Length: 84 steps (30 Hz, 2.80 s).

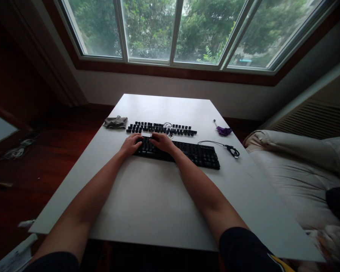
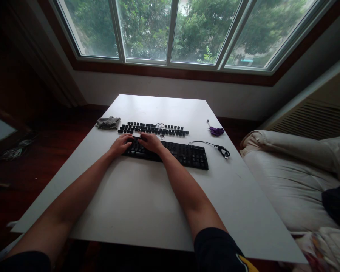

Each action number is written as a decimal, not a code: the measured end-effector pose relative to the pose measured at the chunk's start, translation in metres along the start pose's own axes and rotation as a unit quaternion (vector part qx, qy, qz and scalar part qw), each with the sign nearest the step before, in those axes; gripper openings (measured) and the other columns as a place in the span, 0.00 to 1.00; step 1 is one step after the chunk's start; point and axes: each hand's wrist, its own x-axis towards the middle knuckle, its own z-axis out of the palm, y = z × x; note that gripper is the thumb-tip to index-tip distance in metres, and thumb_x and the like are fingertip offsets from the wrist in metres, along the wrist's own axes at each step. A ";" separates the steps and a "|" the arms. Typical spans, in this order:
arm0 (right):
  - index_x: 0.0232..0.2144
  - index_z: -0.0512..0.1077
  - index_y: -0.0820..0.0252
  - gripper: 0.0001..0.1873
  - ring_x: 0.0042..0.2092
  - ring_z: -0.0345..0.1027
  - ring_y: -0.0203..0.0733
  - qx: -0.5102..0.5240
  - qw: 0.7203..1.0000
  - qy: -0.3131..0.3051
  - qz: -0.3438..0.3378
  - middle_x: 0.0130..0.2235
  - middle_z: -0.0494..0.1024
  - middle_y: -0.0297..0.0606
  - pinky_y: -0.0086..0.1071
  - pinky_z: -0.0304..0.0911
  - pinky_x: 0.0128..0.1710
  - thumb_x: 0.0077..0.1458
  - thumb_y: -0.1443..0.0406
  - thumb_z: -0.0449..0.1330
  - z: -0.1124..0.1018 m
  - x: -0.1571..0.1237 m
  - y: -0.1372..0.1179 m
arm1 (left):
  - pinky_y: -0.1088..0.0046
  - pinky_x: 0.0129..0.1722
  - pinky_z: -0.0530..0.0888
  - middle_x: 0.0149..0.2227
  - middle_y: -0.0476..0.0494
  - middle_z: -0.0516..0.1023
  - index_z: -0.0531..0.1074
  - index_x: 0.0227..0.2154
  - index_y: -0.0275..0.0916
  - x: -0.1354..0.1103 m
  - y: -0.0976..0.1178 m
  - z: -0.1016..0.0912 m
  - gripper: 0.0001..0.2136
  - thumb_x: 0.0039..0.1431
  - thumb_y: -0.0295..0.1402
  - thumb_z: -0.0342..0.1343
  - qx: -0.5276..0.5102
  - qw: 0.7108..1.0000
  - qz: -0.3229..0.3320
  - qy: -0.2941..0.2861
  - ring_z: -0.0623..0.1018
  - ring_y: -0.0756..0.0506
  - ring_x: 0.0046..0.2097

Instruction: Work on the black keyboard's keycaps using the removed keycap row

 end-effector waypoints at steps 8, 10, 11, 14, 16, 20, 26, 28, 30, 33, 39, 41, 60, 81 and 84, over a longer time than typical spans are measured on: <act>0.31 0.72 0.56 0.07 0.31 0.62 0.39 -0.129 0.989 -0.001 -0.065 0.30 0.73 0.35 0.30 0.52 0.33 0.59 0.61 0.58 0.005 -0.008 -0.017 | 0.55 0.65 0.66 0.58 0.44 0.73 0.77 0.47 0.44 0.000 0.002 -0.001 0.14 0.61 0.36 0.53 -0.003 1.000 -0.003 0.000 0.71 0.40 0.60; 0.32 0.72 0.56 0.08 0.31 0.62 0.39 -0.135 0.988 0.001 -0.073 0.30 0.73 0.36 0.30 0.52 0.33 0.60 0.60 0.57 0.005 -0.008 -0.016 | 0.55 0.65 0.65 0.58 0.44 0.73 0.77 0.47 0.44 0.000 0.002 0.000 0.14 0.61 0.36 0.53 -0.002 1.000 -0.002 -0.001 0.71 0.40 0.60; 0.32 0.72 0.56 0.09 0.31 0.62 0.39 -0.131 0.989 0.006 -0.075 0.30 0.73 0.36 0.30 0.51 0.33 0.61 0.59 0.57 0.005 -0.008 -0.014 | 0.56 0.65 0.65 0.58 0.44 0.73 0.76 0.47 0.44 0.001 0.001 0.000 0.14 0.61 0.36 0.53 -0.002 1.000 -0.001 -0.001 0.71 0.40 0.60; 0.31 0.71 0.57 0.12 0.29 0.59 0.38 -0.107 0.992 0.028 -0.065 0.27 0.71 0.34 0.30 0.50 0.32 0.62 0.57 0.56 0.006 -0.007 -0.009 | 0.56 0.65 0.65 0.58 0.44 0.73 0.76 0.48 0.44 0.001 0.001 0.001 0.14 0.61 0.36 0.53 0.000 1.000 -0.003 -0.001 0.71 0.40 0.60; 0.31 0.71 0.57 0.13 0.28 0.58 0.37 -0.094 0.994 0.041 -0.050 0.26 0.69 0.33 0.30 0.49 0.31 0.63 0.56 0.56 0.007 -0.007 -0.005 | 0.56 0.65 0.66 0.58 0.44 0.73 0.76 0.48 0.44 0.001 0.000 0.001 0.14 0.61 0.36 0.53 0.001 1.000 -0.004 -0.002 0.71 0.40 0.60; 0.32 0.72 0.57 0.13 0.28 0.59 0.37 -0.085 0.995 0.048 -0.033 0.25 0.69 0.32 0.29 0.50 0.32 0.64 0.56 0.56 0.007 -0.007 -0.004 | 0.56 0.65 0.66 0.58 0.44 0.73 0.76 0.48 0.44 0.001 -0.001 0.001 0.14 0.61 0.36 0.53 0.002 1.000 -0.001 0.001 0.71 0.40 0.60; 0.35 0.73 0.56 0.13 0.29 0.61 0.38 -0.083 0.995 0.052 -0.019 0.27 0.72 0.33 0.29 0.52 0.33 0.64 0.55 0.55 0.007 -0.007 -0.006 | 0.55 0.65 0.66 0.58 0.44 0.73 0.76 0.48 0.44 0.001 0.000 0.001 0.14 0.61 0.36 0.53 -0.002 1.000 -0.003 0.002 0.71 0.40 0.60; 0.35 0.73 0.56 0.13 0.29 0.62 0.37 -0.076 0.995 0.057 -0.021 0.27 0.72 0.33 0.29 0.52 0.32 0.64 0.55 0.55 0.008 -0.007 -0.005 | 0.55 0.65 0.66 0.58 0.44 0.73 0.76 0.48 0.44 0.001 0.000 0.000 0.14 0.61 0.36 0.53 -0.003 1.000 -0.006 0.003 0.71 0.40 0.60; 0.34 0.72 0.56 0.13 0.28 0.61 0.37 -0.070 0.996 0.061 -0.017 0.27 0.72 0.33 0.29 0.52 0.32 0.64 0.54 0.55 0.008 -0.007 -0.005 | 0.55 0.65 0.66 0.58 0.44 0.73 0.76 0.47 0.44 0.001 0.001 0.000 0.14 0.61 0.36 0.53 -0.004 1.000 -0.011 0.003 0.71 0.40 0.60; 0.31 0.69 0.56 0.15 0.27 0.61 0.37 -0.061 0.996 0.064 -0.006 0.25 0.70 0.32 0.29 0.51 0.30 0.63 0.53 0.55 0.009 -0.006 -0.005 | 0.54 0.65 0.66 0.58 0.44 0.73 0.77 0.47 0.44 0.000 0.002 0.000 0.14 0.61 0.36 0.53 -0.006 1.000 -0.014 0.006 0.71 0.39 0.60; 0.31 0.63 0.54 0.19 0.27 0.68 0.39 0.097 0.981 0.138 0.093 0.24 0.74 0.32 0.31 0.61 0.31 0.65 0.49 0.48 0.006 -0.001 0.000 | 0.55 0.64 0.67 0.58 0.44 0.73 0.76 0.47 0.44 0.000 0.003 -0.001 0.14 0.61 0.36 0.53 -0.003 1.000 -0.010 0.005 0.72 0.40 0.59; 0.31 0.62 0.53 0.18 0.27 0.70 0.40 0.125 0.972 0.155 0.123 0.23 0.74 0.31 0.32 0.64 0.32 0.64 0.47 0.49 0.004 0.001 0.002 | 0.55 0.64 0.67 0.57 0.43 0.73 0.76 0.47 0.44 0.000 0.003 -0.001 0.14 0.61 0.36 0.53 -0.002 1.000 -0.010 0.004 0.72 0.40 0.59; 0.29 0.66 0.55 0.18 0.31 0.67 0.39 0.055 0.982 0.162 0.081 0.27 0.73 0.33 0.30 0.61 0.33 0.62 0.49 0.54 0.033 -0.004 -0.037 | 0.56 0.57 0.70 0.45 0.44 0.80 0.76 0.43 0.44 0.000 0.036 -0.007 0.14 0.61 0.45 0.58 -0.004 0.999 0.034 -0.010 0.76 0.38 0.50; 0.32 0.67 0.54 0.19 0.26 0.71 0.38 0.154 0.963 0.187 0.121 0.24 0.74 0.29 0.30 0.63 0.29 0.61 0.47 0.56 0.037 0.002 -0.017 | 0.64 0.48 0.75 0.43 0.45 0.82 0.77 0.45 0.41 -0.003 0.040 -0.002 0.14 0.60 0.42 0.59 -0.162 0.987 -0.015 0.006 0.80 0.42 0.44; 0.31 0.66 0.54 0.20 0.25 0.70 0.38 0.172 0.959 0.186 0.130 0.24 0.73 0.29 0.30 0.63 0.28 0.60 0.46 0.56 0.036 0.002 -0.016 | 0.64 0.49 0.75 0.42 0.45 0.82 0.75 0.49 0.42 -0.003 0.043 -0.001 0.15 0.60 0.39 0.59 -0.176 0.984 -0.015 0.006 0.81 0.43 0.44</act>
